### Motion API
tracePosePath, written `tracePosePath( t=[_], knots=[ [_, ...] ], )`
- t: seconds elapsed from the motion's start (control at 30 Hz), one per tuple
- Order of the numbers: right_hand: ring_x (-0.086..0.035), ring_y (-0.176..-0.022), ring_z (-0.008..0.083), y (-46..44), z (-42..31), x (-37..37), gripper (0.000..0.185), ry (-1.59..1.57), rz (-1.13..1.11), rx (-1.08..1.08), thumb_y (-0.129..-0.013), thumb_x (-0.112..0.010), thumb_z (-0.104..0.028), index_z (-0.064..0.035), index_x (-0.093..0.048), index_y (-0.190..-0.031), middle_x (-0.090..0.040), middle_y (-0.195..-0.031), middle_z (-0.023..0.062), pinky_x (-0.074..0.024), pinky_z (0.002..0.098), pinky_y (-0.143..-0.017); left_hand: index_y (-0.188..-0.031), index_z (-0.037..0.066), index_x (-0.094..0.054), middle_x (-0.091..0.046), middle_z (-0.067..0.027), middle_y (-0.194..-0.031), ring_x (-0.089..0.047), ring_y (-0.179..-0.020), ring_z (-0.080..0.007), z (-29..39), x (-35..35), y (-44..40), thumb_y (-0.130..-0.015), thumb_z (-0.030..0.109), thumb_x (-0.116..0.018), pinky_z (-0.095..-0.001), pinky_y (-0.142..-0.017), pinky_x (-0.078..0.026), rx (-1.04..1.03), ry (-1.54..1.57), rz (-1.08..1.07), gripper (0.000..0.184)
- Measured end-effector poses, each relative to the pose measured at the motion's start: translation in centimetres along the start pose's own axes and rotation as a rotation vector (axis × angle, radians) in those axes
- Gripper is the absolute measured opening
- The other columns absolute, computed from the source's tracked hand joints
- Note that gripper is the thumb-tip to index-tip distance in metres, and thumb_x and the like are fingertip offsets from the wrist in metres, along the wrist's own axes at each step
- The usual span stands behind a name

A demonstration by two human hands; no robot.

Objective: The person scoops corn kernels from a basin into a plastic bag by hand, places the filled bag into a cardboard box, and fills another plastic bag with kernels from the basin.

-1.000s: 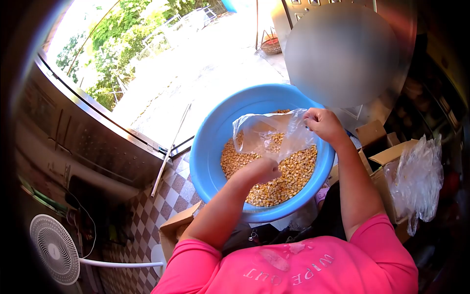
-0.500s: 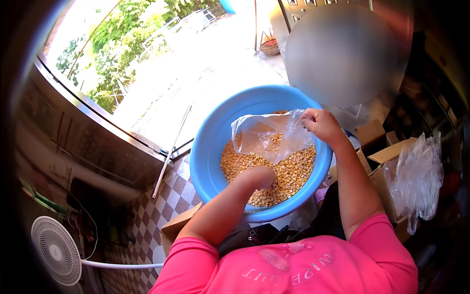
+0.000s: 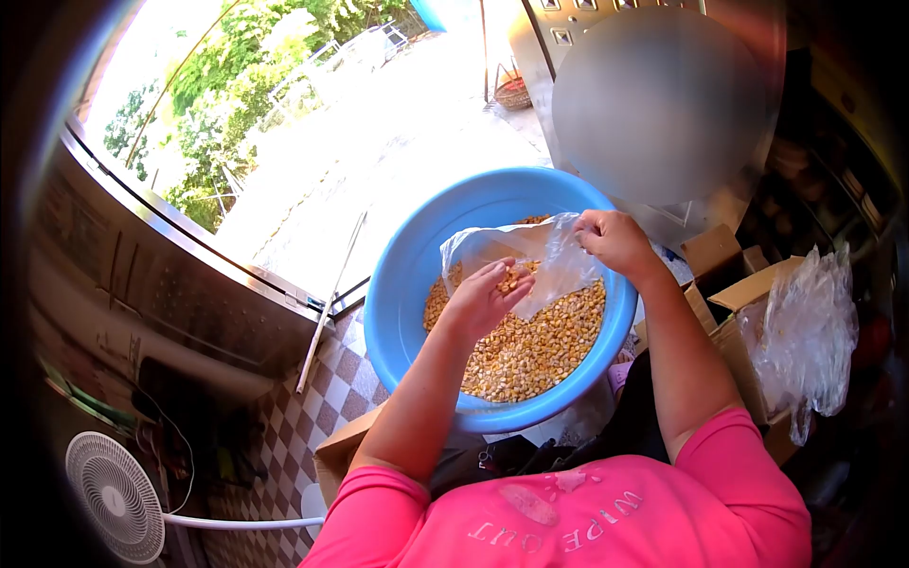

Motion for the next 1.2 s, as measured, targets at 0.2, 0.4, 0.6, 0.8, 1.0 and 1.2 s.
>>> tracePosePath(
  t=[0.2, 0.4, 0.6, 0.8, 1.0, 1.2],
  knots=[
    [-0.059, -0.062, 0.0157, 0.0, -0.2, 0.0, 0.016, 0.020, -0.009, 0.001, -0.076, -0.061, -0.015, -0.0055, -0.066, -0.088, -0.061, -0.068, 0.0082, -0.0460, 0.0300, -0.060, -0.136, -0.002, -0.025, -0.036, -0.0174, -0.132, -0.045, -0.118, -0.0311, 0.2, -0.6, 0.0, -0.095, 0.018, -0.043, -0.0394, -0.100, -0.039, -0.108, 0.017, -0.048, 0.049],
    [-0.059, -0.064, 0.0167, 0.1, -0.6, 0.2, 0.016, 0.038, -0.022, -0.022, -0.075, -0.062, -0.015, -0.0061, -0.066, -0.087, -0.062, -0.069, 0.0084, -0.0461, 0.0302, -0.061, -0.131, -0.001, -0.037, -0.045, -0.0128, -0.128, -0.052, -0.110, -0.0272, 0.3, -1.6, 0.7, -0.096, 0.025, -0.044, -0.0391, -0.093, -0.043, -0.164, -0.257, -0.081, 0.044],
    [-0.063, -0.068, 0.0273, 0.0, -0.2, 0.1, 0.019, 0.029, -0.021, -0.011, -0.077, -0.060, -0.022, -0.0085, -0.066, -0.089, -0.064, -0.073, 0.0141, -0.0479, 0.0365, -0.065, -0.092, 0.000, -0.062, -0.064, -0.0136, -0.079, -0.064, -0.077, -0.0202, -0.8, -3.1, 2.4, -0.088, 0.029, -0.050, -0.0335, -0.067, -0.051, 0.228, -1.471, -0.189, 0.032],
    [-0.063, -0.069, 0.0271, -0.1, -0.1, 0.0, 0.018, -0.025, -0.036, -0.012, -0.077, -0.060, -0.021, -0.0090, -0.066, -0.089, -0.064, -0.074, 0.0143, -0.0478, 0.0365, -0.065, -0.089, -0.003, -0.065, -0.064, -0.0212, -0.091, -0.062, -0.084, -0.0334, -3.0, -2.4, 2.6, -0.082, 0.034, -0.048, -0.0426, -0.077, -0.047, 0.363, -2.081, -0.239, 0.041],
    [-0.063, -0.069, 0.0258, 0.0, 0.2, -0.1, 0.018, -0.006, -0.025, -0.009, -0.077, -0.061, -0.021, -0.0092, -0.066, -0.089, -0.064, -0.074, 0.0136, -0.0477, 0.0361, -0.065, -0.090, -0.003, -0.064, -0.063, -0.0234, -0.086, -0.062, -0.081, -0.0335, -4.9, -2.2, 1.2, -0.083, 0.023, -0.044, -0.0425, -0.071, -0.047, 0.566, -1.935, -0.395, 0.033],
    [-0.059, -0.061, 0.0146, 0.0, -0.3, 0.1, 0.015, 0.005, -0.028, -0.021, -0.076, -0.061, -0.014, -0.0048, -0.066, -0.087, -0.062, -0.068, 0.0076, -0.0467, 0.0292, -0.060, -0.087, -0.002, -0.060, -0.059, -0.0150, -0.069, -0.057, -0.063, -0.0242, -3.5, -0.7, 1.0, -0.084, 0.020, -0.049, -0.0384, -0.054, -0.044, 0.127, -1.808, -0.470, 0.025]
  ],
)
Point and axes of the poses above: each hand's wrist, its own y-axis away from the middle knuckle, its own x-axis out of the back of the hand, z = x × y, the point moved 1 cm from there along -y, towards the middle knuckle
